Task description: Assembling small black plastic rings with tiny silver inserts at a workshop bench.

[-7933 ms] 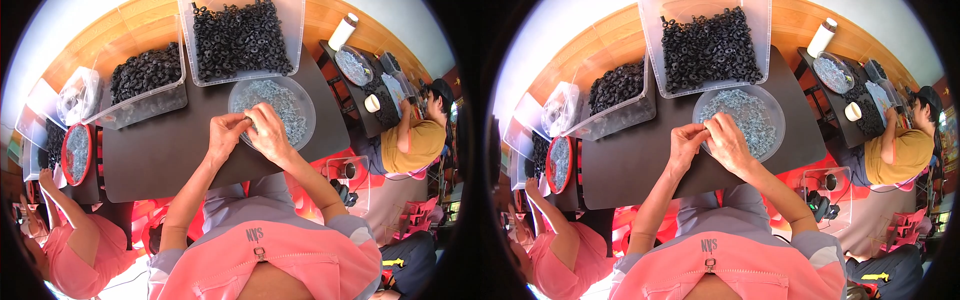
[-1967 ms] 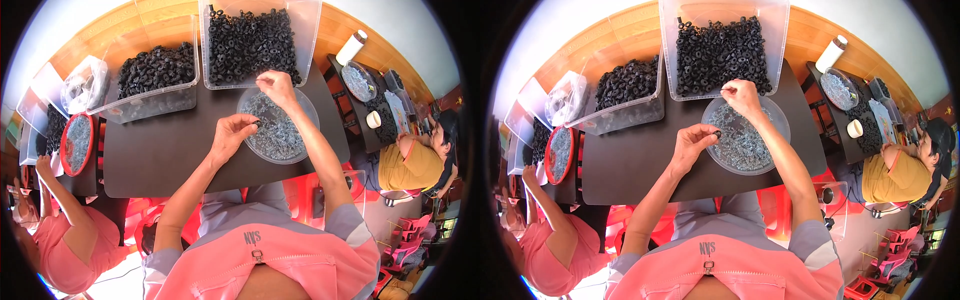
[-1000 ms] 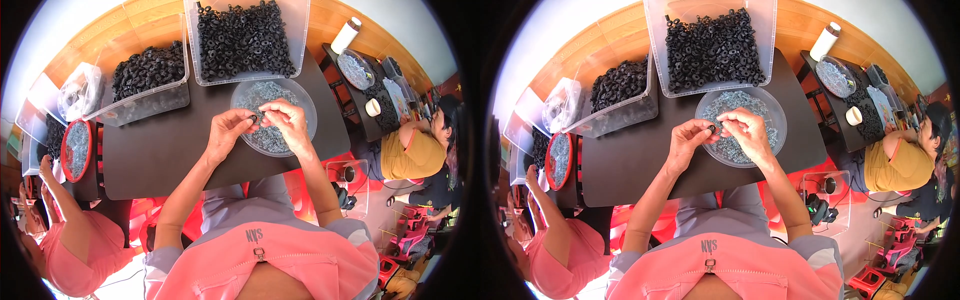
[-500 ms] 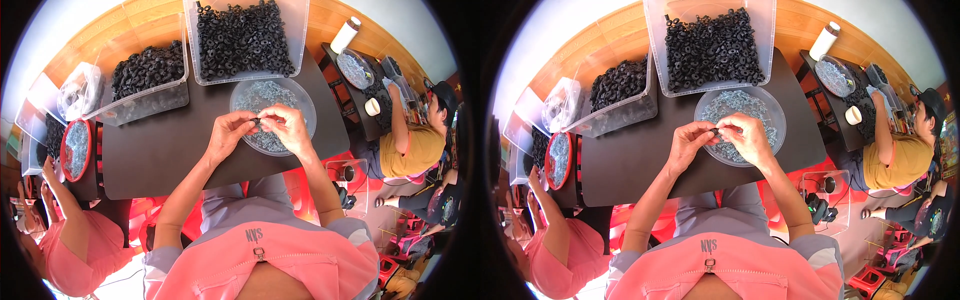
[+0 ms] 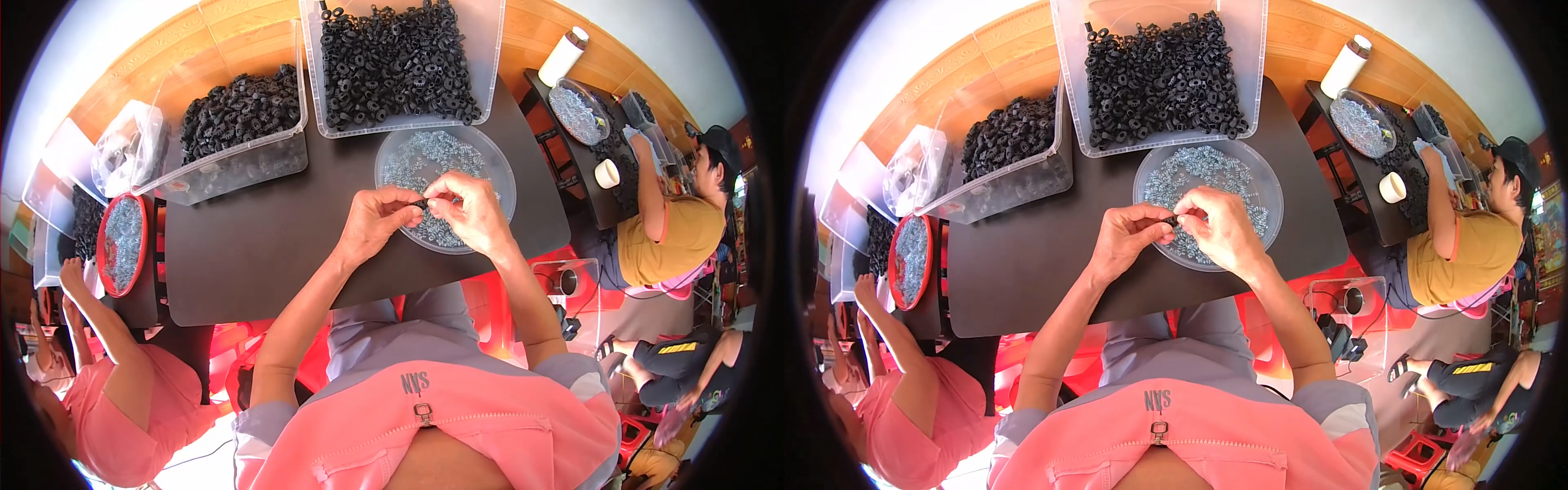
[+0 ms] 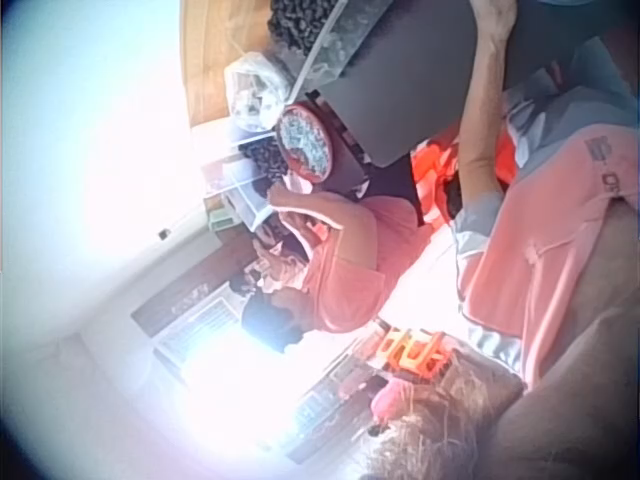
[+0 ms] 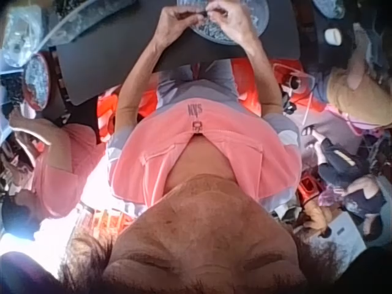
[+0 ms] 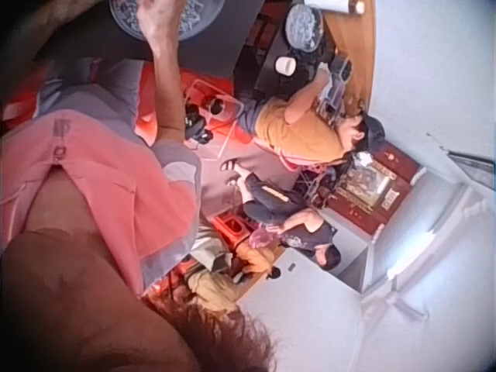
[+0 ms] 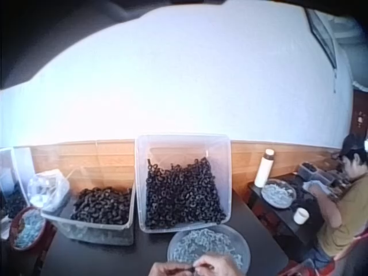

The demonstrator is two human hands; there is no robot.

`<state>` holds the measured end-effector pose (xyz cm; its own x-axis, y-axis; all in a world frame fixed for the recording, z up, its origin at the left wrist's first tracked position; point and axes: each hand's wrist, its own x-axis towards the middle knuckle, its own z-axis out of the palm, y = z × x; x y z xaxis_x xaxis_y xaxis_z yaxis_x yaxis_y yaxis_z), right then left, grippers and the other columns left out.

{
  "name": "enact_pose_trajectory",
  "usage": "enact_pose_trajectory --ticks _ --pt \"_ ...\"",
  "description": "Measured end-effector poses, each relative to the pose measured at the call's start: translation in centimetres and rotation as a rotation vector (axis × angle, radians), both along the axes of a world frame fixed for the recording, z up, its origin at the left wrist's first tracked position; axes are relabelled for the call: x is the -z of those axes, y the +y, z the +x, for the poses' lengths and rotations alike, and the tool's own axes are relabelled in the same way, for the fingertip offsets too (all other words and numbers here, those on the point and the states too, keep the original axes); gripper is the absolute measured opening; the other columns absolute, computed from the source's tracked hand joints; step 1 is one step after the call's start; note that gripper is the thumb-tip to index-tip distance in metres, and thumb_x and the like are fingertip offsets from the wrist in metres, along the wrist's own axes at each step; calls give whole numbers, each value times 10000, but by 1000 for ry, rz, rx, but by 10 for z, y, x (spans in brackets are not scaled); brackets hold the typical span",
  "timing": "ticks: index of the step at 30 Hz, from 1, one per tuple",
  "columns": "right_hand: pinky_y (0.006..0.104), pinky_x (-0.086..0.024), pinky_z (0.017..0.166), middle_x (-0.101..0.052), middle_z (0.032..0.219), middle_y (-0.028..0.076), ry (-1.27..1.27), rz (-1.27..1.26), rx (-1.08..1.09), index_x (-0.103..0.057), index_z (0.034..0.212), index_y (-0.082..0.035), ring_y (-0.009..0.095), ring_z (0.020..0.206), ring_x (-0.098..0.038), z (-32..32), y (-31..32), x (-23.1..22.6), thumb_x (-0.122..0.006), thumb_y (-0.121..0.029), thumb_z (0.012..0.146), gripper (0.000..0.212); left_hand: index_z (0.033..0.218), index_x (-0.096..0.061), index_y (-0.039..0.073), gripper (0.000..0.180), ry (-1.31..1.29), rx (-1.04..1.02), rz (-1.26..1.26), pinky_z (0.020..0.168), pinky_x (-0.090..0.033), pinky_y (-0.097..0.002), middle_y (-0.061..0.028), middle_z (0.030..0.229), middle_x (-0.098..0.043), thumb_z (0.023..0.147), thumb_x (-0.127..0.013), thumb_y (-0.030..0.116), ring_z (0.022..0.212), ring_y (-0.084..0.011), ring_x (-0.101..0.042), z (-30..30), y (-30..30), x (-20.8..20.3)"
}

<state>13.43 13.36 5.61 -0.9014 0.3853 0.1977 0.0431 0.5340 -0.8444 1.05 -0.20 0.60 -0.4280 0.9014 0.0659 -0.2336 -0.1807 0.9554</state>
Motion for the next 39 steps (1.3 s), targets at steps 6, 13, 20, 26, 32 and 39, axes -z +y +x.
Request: enact_pose_trajectory --ticks 6,13,20,26,32,39 --pt "288 -487 585 -571 752 102 61 204 -40 -585 837 30 188 676 -613 -3 -4 0 -606 85 781 81 1009 -634 -73 173 59 -36 -38 681 -539 -238 -82 857 -662 851 -624 -3 752 -125 -641 1 0 2" --pt "395 -443 578 -551 742 136 81 343 -78 -532 783 6 328 667 -571 -8 -6 -1 -582 67 751 86 963 -639 -82 146 63 -65 -61 646 -540 -240 -90 832 -664 837 -637 -6 708 -124 -641 4 0 5" --pt "417 -499 620 -514 829 145 -11 636 -26 -492 822 3 334 733 -578 -12 -24 0 -609 24 687 180 931 -651 -68 129 196 -239 -83 577 -530 -240 -86 764 -669 819 -642 -3 627 -110 -633 6 4 7" --pt "374 -525 645 -474 918 123 112 697 51 -495 1022 0 284 835 -544 -12 -37 5 -630 46 659 391 938 -648 -60 151 275 -277 -172 473 -478 -237 -70 738 -668 821 -636 35 549 -83 -588 8 1 -11" --pt "361 -529 668 -498 916 99 64 799 23 -502 1125 -20 283 846 -541 -16 -40 9 -649 51 649 502 927 -646 -49 158 232 -220 -200 429 -417 -225 -54 749 -669 824 -626 70 547 -47 -537 3 -4 -10" --pt "356 -527 644 -512 917 99 20 823 -28 -515 1061 -10 278 833 -536 -17 -39 8 -621 66 640 441 922 -653 -43 154 232 -232 -208 582 -452 -231 -58 781 -681 799 -637 48 687 -63 -579 3 -3 -7"
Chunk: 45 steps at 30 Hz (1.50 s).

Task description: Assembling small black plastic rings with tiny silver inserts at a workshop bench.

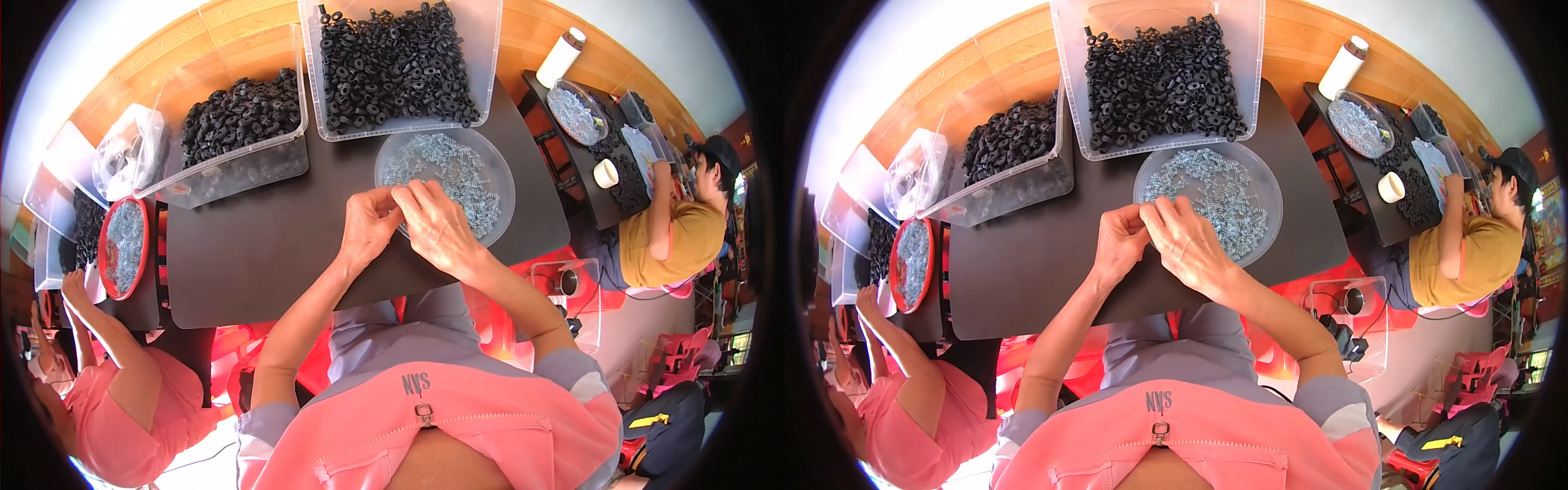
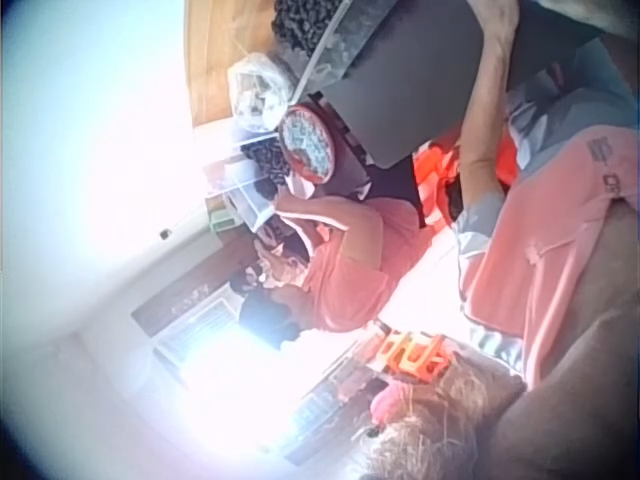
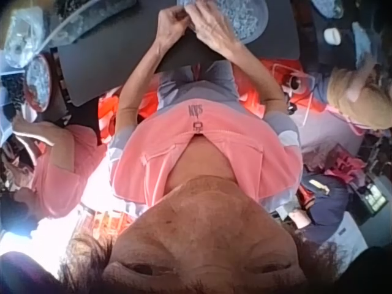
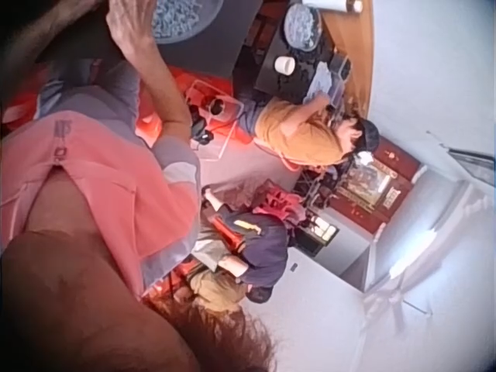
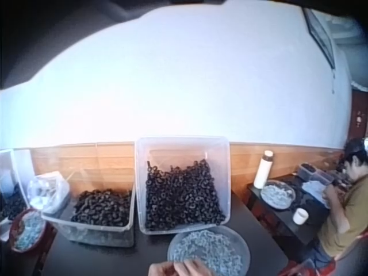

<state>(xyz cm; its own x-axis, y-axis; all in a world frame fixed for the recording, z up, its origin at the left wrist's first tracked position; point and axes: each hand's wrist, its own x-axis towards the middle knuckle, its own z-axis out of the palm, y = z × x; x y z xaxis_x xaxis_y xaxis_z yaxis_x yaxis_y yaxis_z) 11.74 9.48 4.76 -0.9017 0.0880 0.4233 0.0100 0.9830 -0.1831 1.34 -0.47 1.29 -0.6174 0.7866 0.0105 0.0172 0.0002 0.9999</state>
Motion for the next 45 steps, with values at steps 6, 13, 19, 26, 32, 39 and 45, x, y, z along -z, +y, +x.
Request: enact_pose_trajectory --ticks 6,13,19,26,32,39,45 --pt "373 -515 652 -539 898 116 107 -46 -16 -510 1049 -17 301 820 -556 -1 4 9 -623 64 649 423 917 -655 -39 149 -3 -1 23 544 -462 -226 -70 778 -683 802 -643 55 682 -76 -594 0 1 3" --pt "395 -497 625 -537 885 120 196 -246 55 -533 1015 -30 308 784 -577 2 12 5 -724 -17 666 398 913 -638 -27 117 -169 -36 75 370 -327 -165 -45 712 -657 830 -648 56 455 -19 -462 1 3 -4" --pt "366 -498 609 -518 849 97 201 -123 29 -548 1016 -22 278 760 -580 4 18 11 -761 -49 633 439 957 -652 -35 194 -190 7 120 407 -350 -191 -29 647 -614 878 -603 136 462 -41 -469 2 1 -4" --pt "350 -502 594 -514 843 89 194 -43 28 -562 1001 4 255 744 -570 5 18 10 -762 -48 613 440 917 -667 -44 204 -144 64 34 439 -340 -206 -3 599 -557 888 -581 138 462 -55 -461 -1 1 1" --pt "346 -507 573 -501 818 86 177 -2 21 -568 995 11 244 724 -568 5 17 10 -747 -66 632 412 882 -677 -42 194 -105 76 39 441 -346 -203 -2 621 -573 886 -573 122 473 -47 -453 -2 0 6" --pt "326 -518 575 -505 844 85 135 41 21 -562 1013 30 241 714 -579 8 16 19 -705 -120 694 380 883 -676 -44 191 -88 102 24 445 -358 -200 -24 684 -618 884 -565 112 482 -48 -461 -2 1 8" --pt "351 -502 596 -564 903 81 172 -215 127 -551 1199 -53 273 717 -604 16 13 -4 -772 -177 689 571 875 -672 -45 156 22 -143 126 429 -407 -209 -34 722 -643 874 -580 81 492 -43 -473 -11 -15 -34"
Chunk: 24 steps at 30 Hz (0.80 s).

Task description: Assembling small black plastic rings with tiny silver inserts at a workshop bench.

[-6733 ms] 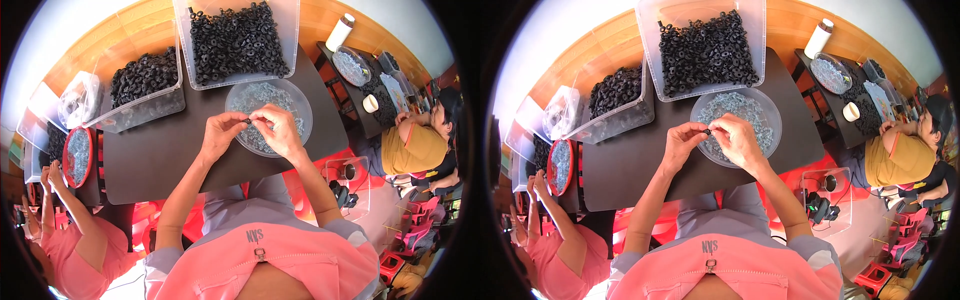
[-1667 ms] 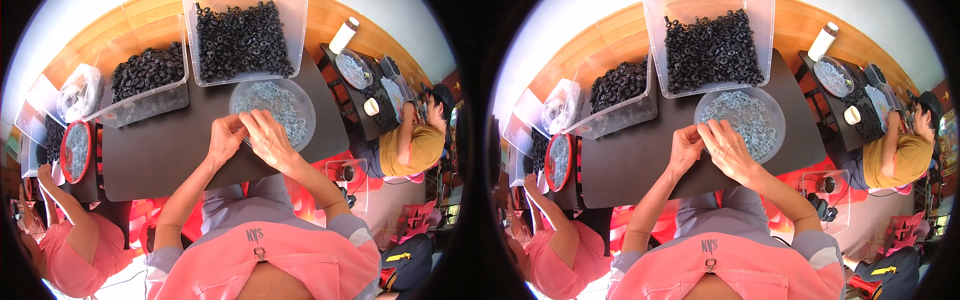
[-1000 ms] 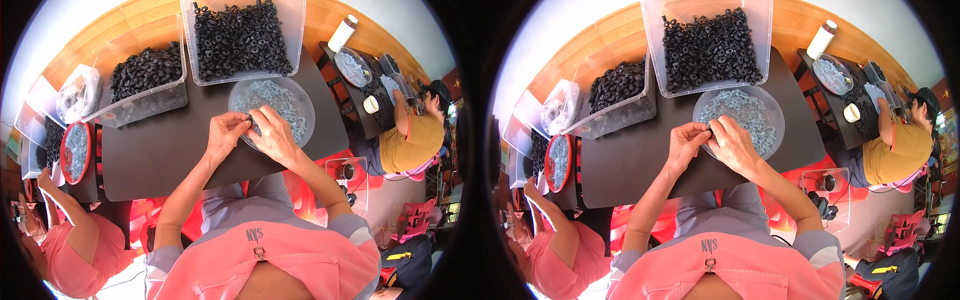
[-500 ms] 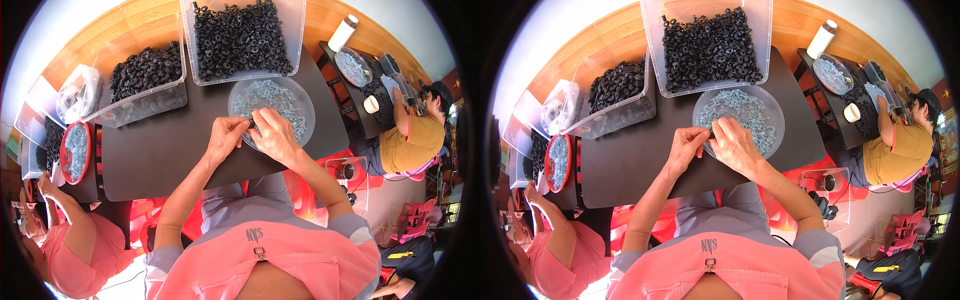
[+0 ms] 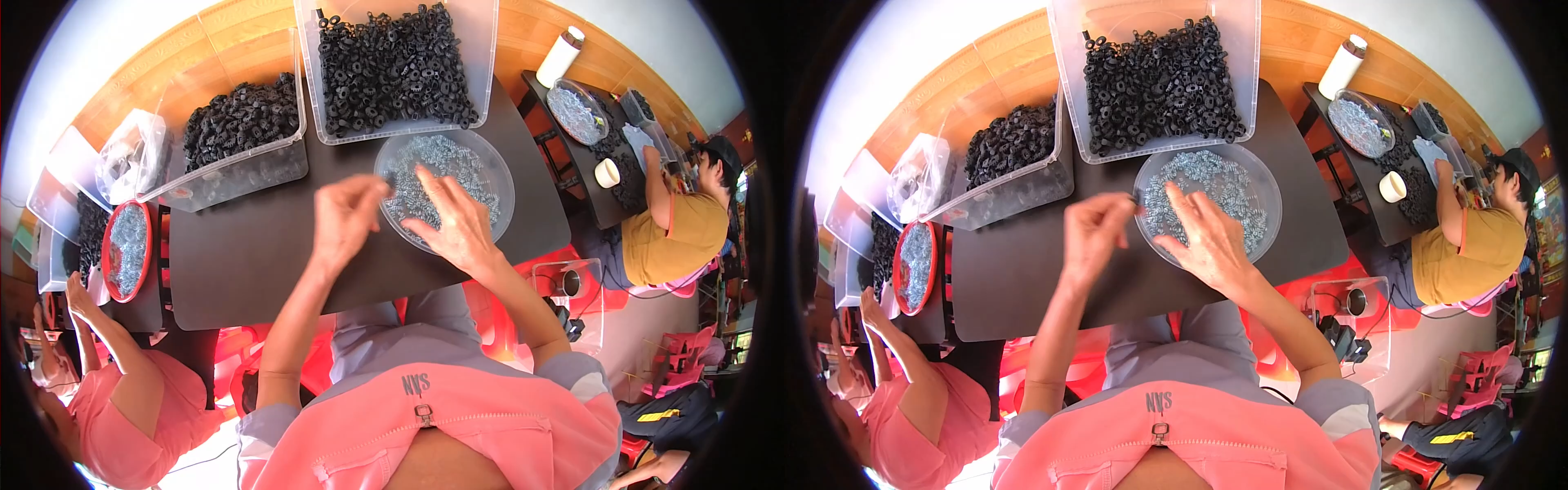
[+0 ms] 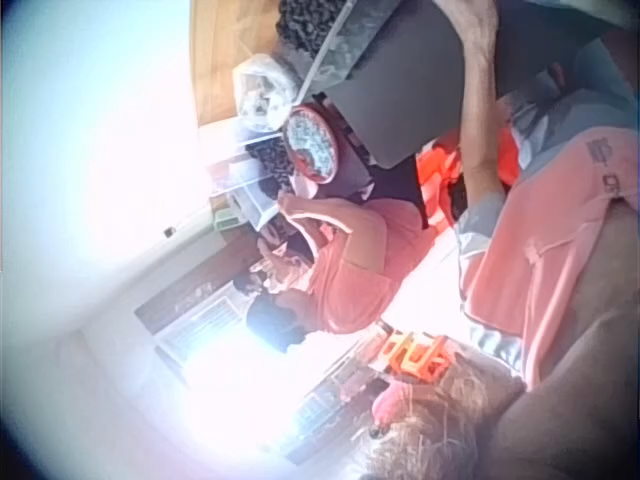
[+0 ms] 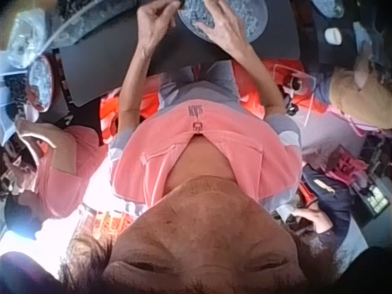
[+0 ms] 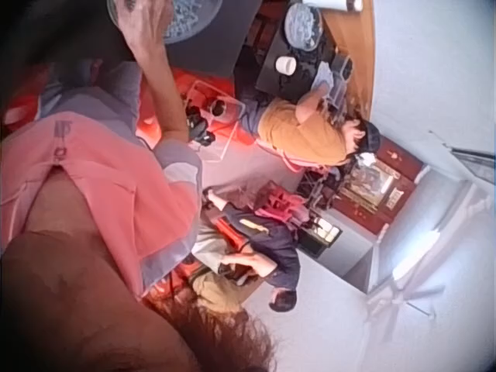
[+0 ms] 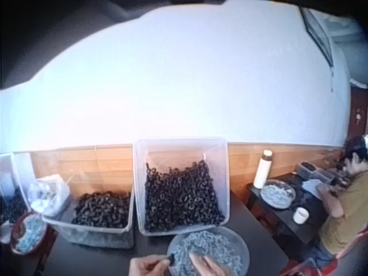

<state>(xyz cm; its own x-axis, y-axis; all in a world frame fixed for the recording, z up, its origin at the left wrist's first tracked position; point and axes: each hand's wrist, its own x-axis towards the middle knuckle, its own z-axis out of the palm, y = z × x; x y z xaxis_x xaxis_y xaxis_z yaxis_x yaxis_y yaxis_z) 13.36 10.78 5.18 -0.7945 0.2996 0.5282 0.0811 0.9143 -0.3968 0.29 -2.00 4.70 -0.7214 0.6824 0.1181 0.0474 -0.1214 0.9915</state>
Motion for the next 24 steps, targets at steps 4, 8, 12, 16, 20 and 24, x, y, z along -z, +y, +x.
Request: enact_pose_trajectory --ticks 4,8,12,16,20,24 --pt "356 -495 587 -580 846 75 68 36 104 -627 1003 -44 267 692 -609 19 18 5 -723 -174 750 300 894 -682 -25 158 462 -520 206 425 -367 -181 -46 734 -660 891 -588 103 494 -25 -461 -43 -35 -70" --pt "364 -483 571 -584 794 76 27 1 165 -648 923 -48 280 666 -608 31 31 11 -706 -148 763 197 1084 -629 -32 262 608 -774 -13 449 -369 -189 -67 733 -671 856 -615 97 494 -41 -482 -121 -58 -88" --pt "371 -472 558 -588 768 80 28 -22 185 -656 894 -48 283 640 -603 35 37 17 -694 -131 769 155 1167 -595 14 396 844 -926 -130 463 -388 -222 -69 781 -655 780 -667 44 486 -49 -475 -138 -53 -62" --pt "368 -470 560 -599 770 81 -7 -41 210 -658 879 -45 287 631 -601 42 39 22 -675 -114 781 121 986 -674 46 208 858 -707 -17 447 -365 -212 -31 751 -621 784 -654 1 481 -55 -449 -74 -18 -53" --pt "379 -478 577 -599 775 84 -19 -53 201 -657 867 -45 295 649 -601 37 43 24 -664 -93 778 101 905 -667 25 133 904 -322 -119 596 -484 -345 -131 731 -615 774 -645 21 640 -293 -608 -50 15 -24" --pt "397 -489 641 -582 773 82 -93 -16 128 -651 840 -57 289 755 -597 17 43 30 -659 -74 754 88 1065 -597 2 318 1108 -271 -318 733 -505 -411 -143 1035 -571 747 -612 9 919 -335 -577 -70 47 17"
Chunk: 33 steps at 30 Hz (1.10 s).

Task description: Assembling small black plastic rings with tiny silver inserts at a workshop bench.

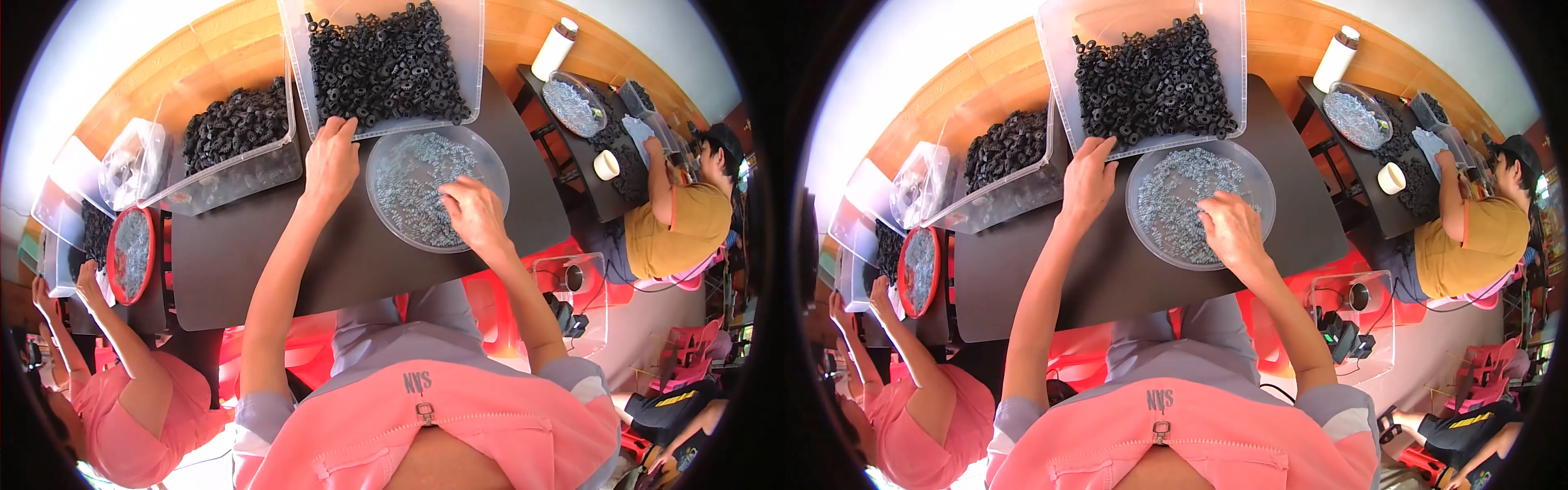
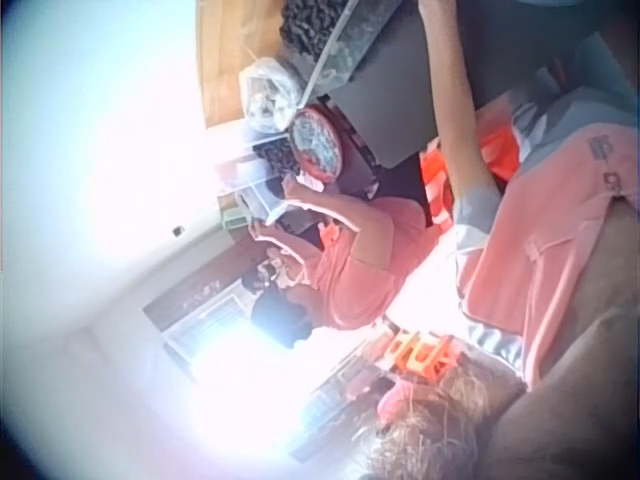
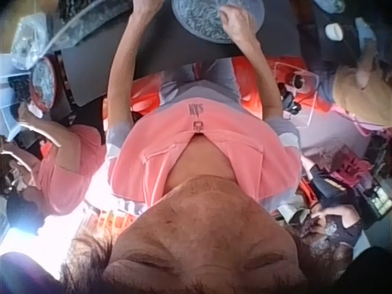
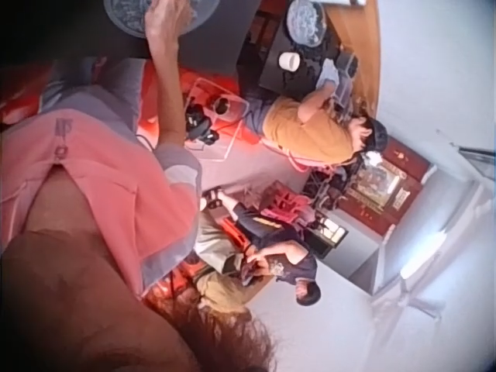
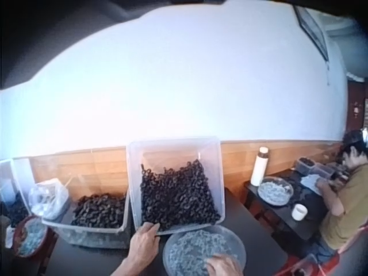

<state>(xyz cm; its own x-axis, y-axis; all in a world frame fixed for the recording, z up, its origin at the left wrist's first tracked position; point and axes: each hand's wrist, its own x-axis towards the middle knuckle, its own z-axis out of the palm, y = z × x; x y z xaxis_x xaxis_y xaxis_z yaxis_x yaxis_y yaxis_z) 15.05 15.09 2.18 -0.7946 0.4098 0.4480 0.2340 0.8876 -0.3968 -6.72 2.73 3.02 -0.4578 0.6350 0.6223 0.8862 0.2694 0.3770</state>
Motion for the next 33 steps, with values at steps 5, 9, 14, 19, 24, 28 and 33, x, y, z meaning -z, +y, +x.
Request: enact_pose_trajectory --ticks 5,9,14,19,24,28,33 --pt "390 -489 683 -550 812 79 -69 85 -22 -664 892 -58 276 842 -562 -29 3 4 -661 -52 750 142 1035 -611 31 327 97 -62 -190 785 -501 -393 -87 1022 -543 710 -630 -2 959 -300 -532 -13 27 19" --pt "391 -488 703 -535 815 71 -193 157 -121 -649 860 -50 275 857 -551 -46 19 21 -642 -23 732 130 924 -603 38 224 159 -28 -123 730 -508 -379 -72 943 -533 708 -659 27 893 -276 -547 -13 28 23" --pt "410 -498 647 -575 830 86 -148 17 -212 -612 789 -38 281 856 -558 -46 19 14 -627 10 698 104 834 -616 34 153 112 -13 7 684 -502 -370 -72 873 -538 709 -697 70 840 -277 -560 -11 20 19" --pt "292 -500 650 -647 772 98 4 -367 -172 -622 844 -8 194 687 -633 -41 22 8 -639 35 744 110 957 -666 4 187 -547 161 234 616 -477 -264 -50 769 -627 779 -676 61 628 -137 -578 8 0 9" --pt "258 -491 663 -655 803 43 -10 -636 -161 -657 894 -4 104 725 -601 -33 28 0 -686 -3 747 150 967 -662 -2 136 -1286 454 377 619 -483 -218 -47 807 -670 851 -625 58 661 -74 -587 34 -20 6" --pt "247 -497 663 -660 841 56 -8 -865 -189 -653 899 25 105 766 -610 -32 27 -7 -653 -17 798 109 993 -643 1 145 -1367 531 341 649 -514 -221 -82 855 -685 869 -609 68 694 -91 -629 49 -28 14" --pt "246 -512 677 -658 876 72 84 -997 -252 -651 923 32 116 798 -619 -28 17 -23 -623 -34 845 106 983 -623 -5 131 -1465 575 347 708 -538 -264 -115 885 -677 863 -610 46 769 -151 -657 56 -29 20"
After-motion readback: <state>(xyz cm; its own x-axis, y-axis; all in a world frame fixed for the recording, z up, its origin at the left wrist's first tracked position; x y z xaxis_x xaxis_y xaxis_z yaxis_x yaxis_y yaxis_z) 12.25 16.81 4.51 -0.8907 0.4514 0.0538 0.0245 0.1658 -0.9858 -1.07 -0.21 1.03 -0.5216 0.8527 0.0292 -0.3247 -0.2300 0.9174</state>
